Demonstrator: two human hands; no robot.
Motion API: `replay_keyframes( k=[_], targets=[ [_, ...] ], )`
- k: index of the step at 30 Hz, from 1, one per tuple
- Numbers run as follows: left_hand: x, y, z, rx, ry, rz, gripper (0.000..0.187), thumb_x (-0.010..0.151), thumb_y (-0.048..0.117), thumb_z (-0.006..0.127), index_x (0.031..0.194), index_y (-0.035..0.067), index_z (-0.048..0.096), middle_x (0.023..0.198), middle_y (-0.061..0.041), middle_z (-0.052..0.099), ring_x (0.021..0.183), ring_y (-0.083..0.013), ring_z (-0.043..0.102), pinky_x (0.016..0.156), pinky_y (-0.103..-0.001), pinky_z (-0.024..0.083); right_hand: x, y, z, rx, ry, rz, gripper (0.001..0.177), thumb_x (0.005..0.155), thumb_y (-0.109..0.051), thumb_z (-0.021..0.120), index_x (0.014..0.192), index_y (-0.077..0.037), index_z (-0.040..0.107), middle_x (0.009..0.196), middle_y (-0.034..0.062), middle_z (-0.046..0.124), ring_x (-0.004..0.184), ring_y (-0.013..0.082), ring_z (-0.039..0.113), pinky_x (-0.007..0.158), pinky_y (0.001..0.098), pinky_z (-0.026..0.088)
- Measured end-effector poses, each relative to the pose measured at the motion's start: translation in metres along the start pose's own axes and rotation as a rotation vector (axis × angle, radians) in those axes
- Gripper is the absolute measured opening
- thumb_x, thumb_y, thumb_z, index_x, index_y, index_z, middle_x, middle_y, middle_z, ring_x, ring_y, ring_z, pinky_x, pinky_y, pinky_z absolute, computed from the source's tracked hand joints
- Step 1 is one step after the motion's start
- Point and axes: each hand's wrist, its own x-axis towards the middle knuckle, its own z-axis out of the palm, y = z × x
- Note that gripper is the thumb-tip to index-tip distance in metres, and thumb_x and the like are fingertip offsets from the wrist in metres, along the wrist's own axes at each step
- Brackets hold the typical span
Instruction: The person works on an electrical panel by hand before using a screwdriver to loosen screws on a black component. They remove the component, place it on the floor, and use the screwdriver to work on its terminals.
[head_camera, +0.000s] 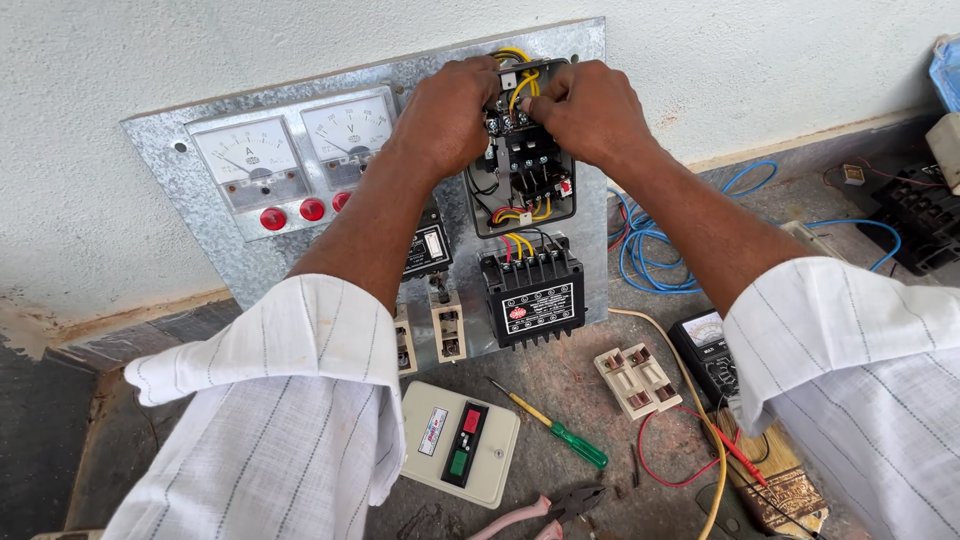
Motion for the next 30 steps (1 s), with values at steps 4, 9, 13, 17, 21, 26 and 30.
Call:
replay_keyframes(
  k=[4, 9, 13, 17, 21, 26, 30],
  targets=[
    [0.0, -0.004, -0.002, -0.023, -0.055, -0.049, 0.016, 0.068, -0.01, 0.067, 0.078, -0.001, 0.059, 0.105, -0.012, 0.067, 0.101, -0.0362, 0.065, 0.088, -0.047, 0.053, 0.003, 0.01, 0.009, 0.419, -0.091, 0.288, 0.028, 0.093, -0.026, 0.074, 0.086, 0.001, 0.072, 0.077, 0.0103, 0.069, 0.067, 0.017, 0.062, 0.059, 0.0361, 0.05],
    [0.005, -0.006, 0.004, -0.025, -0.023, -0.008, 0.012, 0.071, -0.009, 0.062, 0.073, 0.003, 0.059, 0.104, -0.012, 0.067, 0.099, -0.0371, 0.064, 0.086, -0.049, 0.053, 0.002, 0.009, 0.01, 0.68, -0.056, 0.37, 0.027, 0.095, -0.026, 0.068, 0.093, 0.001, 0.068, 0.08, 0.0066, 0.066, 0.064, 0.0135, 0.058, 0.048, 0.0305, 0.041],
    [0.002, -0.003, 0.005, -0.068, -0.047, -0.113, 0.014, 0.076, -0.007, 0.061, 0.086, 0.003, 0.06, 0.103, -0.012, 0.067, 0.103, -0.0354, 0.064, 0.087, -0.049, 0.053, -0.008, -0.013, 0.003, 0.171, -0.011, 0.242, 0.05, 0.086, -0.047, 0.08, 0.099, 0.0, 0.069, 0.084, 0.0135, 0.071, 0.073, 0.0221, 0.071, 0.063, 0.0377, 0.056],
    [-0.001, 0.003, 0.005, -0.049, -0.009, -0.084, 0.03, 0.072, -0.005, 0.063, 0.1, 0.007, 0.065, 0.115, -0.009, 0.066, 0.113, -0.034, 0.059, 0.094, -0.049, 0.051, -0.001, -0.025, 0.002, -0.094, -0.043, 0.211, 0.058, 0.083, -0.057, 0.082, 0.102, -0.003, 0.074, 0.093, 0.0183, 0.074, 0.088, 0.0324, 0.073, 0.08, 0.0455, 0.057],
    [-0.002, 0.016, 0.01, -0.059, 0.059, -0.127, 0.04, 0.079, 0.003, 0.061, 0.117, 0.013, 0.068, 0.133, -0.008, 0.061, 0.128, -0.0318, 0.051, 0.103, -0.05, 0.047, 0.001, -0.021, 0.005, -0.048, 0.008, 0.19, 0.036, 0.083, -0.038, 0.078, 0.1, -0.006, 0.078, 0.094, 0.0185, 0.076, 0.092, 0.0332, 0.074, 0.083, 0.0447, 0.057],
    [-0.003, 0.036, 0.011, 0.017, -0.065, -0.256, 0.05, 0.08, 0.012, 0.065, 0.129, 0.016, 0.058, 0.145, -0.018, 0.044, 0.143, -0.0398, 0.029, 0.101, -0.063, 0.044, -0.015, -0.008, 0.005, 0.094, 0.035, 0.012, 0.029, 0.095, -0.028, 0.072, 0.109, -0.003, 0.075, 0.096, 0.0182, 0.076, 0.09, 0.0314, 0.074, 0.083, 0.0431, 0.057],
    [-0.004, 0.043, 0.028, 0.095, 0.061, -0.263, 0.058, 0.082, 0.01, 0.066, 0.139, 0.019, 0.055, 0.153, -0.02, 0.037, 0.146, -0.0428, 0.02, 0.103, -0.077, 0.027, -0.043, 0.004, -0.007, 0.257, 0.103, -0.096, 0.03, 0.096, -0.009, 0.067, 0.125, -0.004, 0.069, 0.104, 0.0145, 0.075, 0.087, 0.024, 0.074, 0.079, 0.0385, 0.058]
  ],
)
